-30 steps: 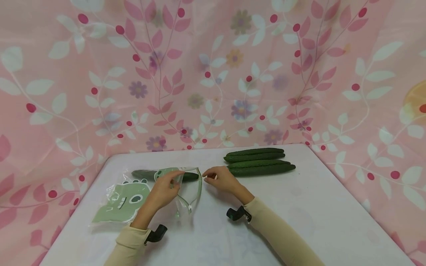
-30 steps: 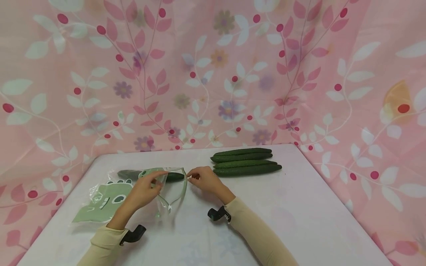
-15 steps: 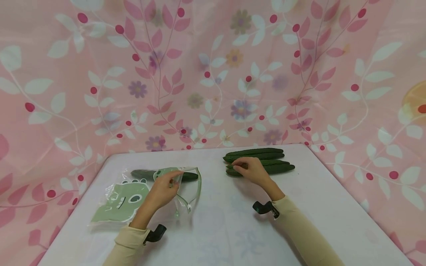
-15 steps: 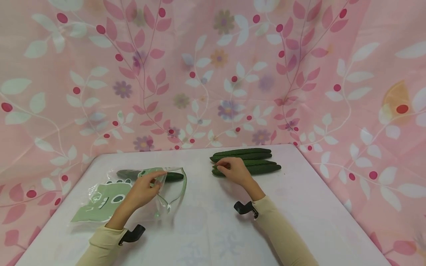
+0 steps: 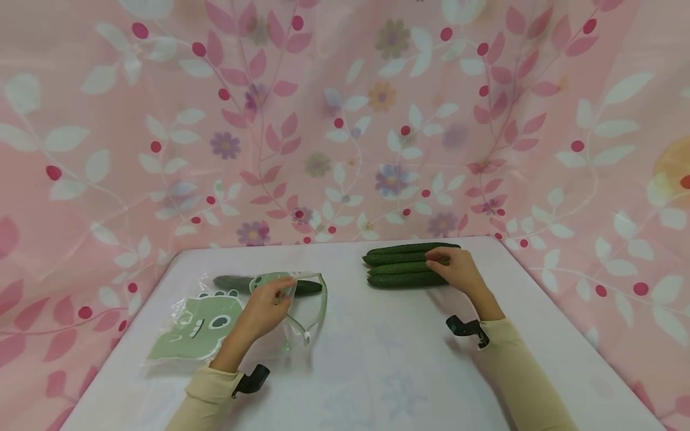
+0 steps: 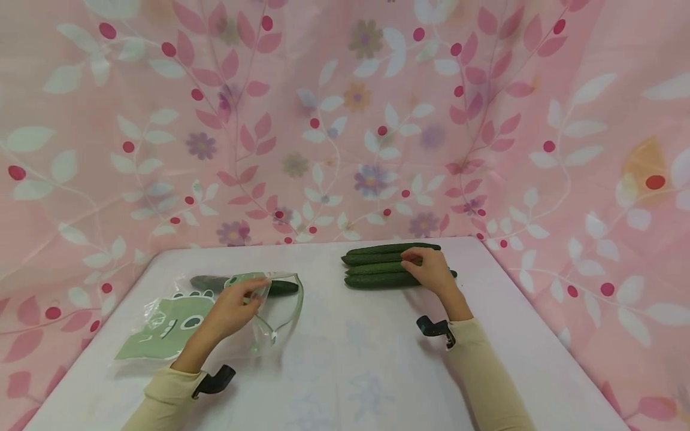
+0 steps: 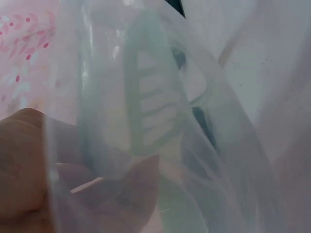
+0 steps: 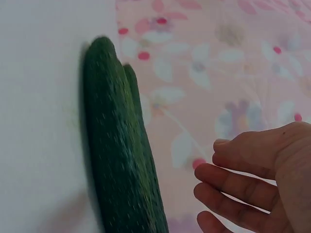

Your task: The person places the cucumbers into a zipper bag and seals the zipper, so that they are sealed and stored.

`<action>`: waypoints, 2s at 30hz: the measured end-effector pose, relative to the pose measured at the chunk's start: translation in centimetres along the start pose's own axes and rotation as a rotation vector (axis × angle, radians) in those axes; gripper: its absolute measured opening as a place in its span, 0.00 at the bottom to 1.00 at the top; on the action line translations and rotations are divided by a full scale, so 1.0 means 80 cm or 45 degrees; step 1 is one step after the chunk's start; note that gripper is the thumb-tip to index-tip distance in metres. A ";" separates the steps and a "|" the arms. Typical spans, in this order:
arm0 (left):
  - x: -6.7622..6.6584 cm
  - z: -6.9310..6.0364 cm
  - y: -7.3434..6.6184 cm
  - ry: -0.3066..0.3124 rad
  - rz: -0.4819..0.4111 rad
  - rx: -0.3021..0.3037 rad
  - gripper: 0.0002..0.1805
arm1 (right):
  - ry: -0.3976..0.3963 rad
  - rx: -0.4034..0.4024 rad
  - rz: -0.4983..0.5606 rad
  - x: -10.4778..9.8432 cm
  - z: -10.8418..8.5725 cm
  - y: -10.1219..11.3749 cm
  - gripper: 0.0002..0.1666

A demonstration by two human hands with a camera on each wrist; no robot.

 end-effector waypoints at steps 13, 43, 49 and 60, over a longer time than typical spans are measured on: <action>0.000 0.004 0.000 -0.016 0.014 -0.011 0.25 | 0.097 0.146 -0.130 -0.028 -0.015 -0.058 0.21; 0.001 0.001 0.003 -0.002 -0.009 -0.006 0.25 | 0.248 -0.101 -0.028 0.001 -0.021 -0.075 0.25; 0.004 0.001 0.004 0.018 -0.019 -0.017 0.25 | 0.268 -0.129 0.002 0.021 -0.020 -0.054 0.24; 0.004 0.001 0.001 0.014 -0.014 -0.009 0.26 | 0.287 -0.176 0.017 0.056 -0.012 -0.031 0.24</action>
Point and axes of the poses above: each hand's wrist, its own z-axis towards the middle knuckle, its own x-axis out of the palm, y = z × x, the point moved 6 cm from there along z, towards the middle knuckle, and after that the axes turned 10 degrees about z, right-handed, at the moved point
